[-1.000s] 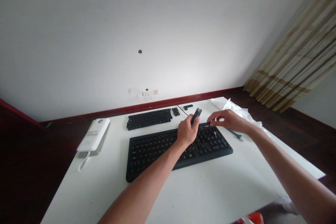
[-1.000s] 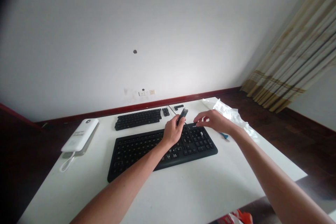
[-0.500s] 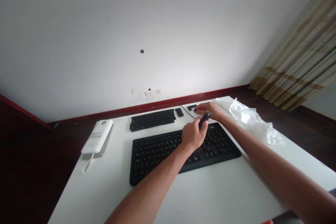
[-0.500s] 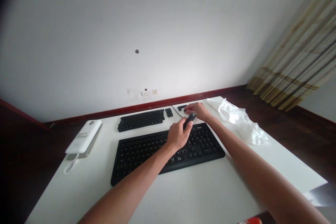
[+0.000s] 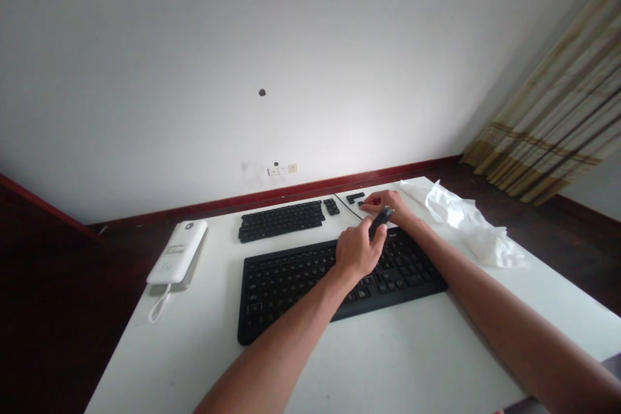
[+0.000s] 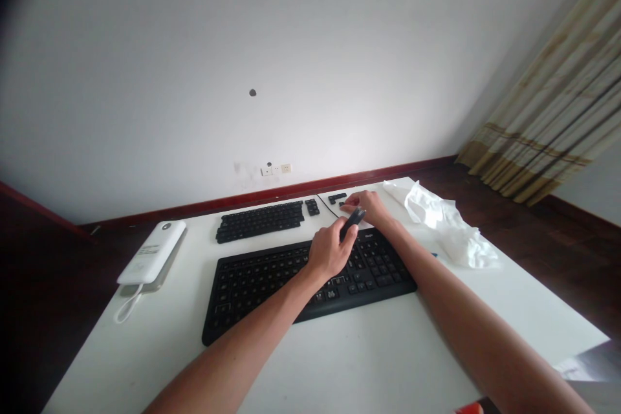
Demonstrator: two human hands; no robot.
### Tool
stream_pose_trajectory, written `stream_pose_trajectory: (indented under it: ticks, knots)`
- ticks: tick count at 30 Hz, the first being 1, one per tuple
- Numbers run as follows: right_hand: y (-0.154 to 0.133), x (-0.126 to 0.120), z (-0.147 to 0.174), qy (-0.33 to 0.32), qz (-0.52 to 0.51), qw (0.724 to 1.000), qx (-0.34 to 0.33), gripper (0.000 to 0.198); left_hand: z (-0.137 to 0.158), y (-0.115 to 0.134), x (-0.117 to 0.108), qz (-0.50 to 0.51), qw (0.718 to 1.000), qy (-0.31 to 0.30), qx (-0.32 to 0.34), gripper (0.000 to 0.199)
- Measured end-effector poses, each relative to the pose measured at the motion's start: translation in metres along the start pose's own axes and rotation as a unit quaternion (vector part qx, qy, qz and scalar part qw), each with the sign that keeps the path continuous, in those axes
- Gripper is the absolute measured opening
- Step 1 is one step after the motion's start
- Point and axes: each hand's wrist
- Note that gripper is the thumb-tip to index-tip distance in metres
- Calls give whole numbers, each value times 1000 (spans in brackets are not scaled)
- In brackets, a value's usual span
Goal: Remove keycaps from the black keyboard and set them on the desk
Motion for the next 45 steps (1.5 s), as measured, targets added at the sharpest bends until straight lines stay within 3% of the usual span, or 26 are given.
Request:
stream_pose_trajectory:
  ticks: [9,36,40,45]
  knots:
    - [5,11,-10,15,-6,1000,24,19,-1,-1,3,-6,1000,3,0,56]
    - [-5,13,-12,28,6,999,43,18,-1,0,2,-20,1000,-2,0,54]
    - [-3,0,-13,25,-21,999,40,20,-2,-1,2,-12,1000,0,8,53]
    - [-12,-43,3,-8,-17,999,-35,20,-3,-2,1,15,1000,3,8,52]
Point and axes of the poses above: each hand's wrist, its own z-axis away from the middle knuckle, its own x-axis out of the palm, y = z × x, and after that the axes turned 11 degrees about -z, right-handed
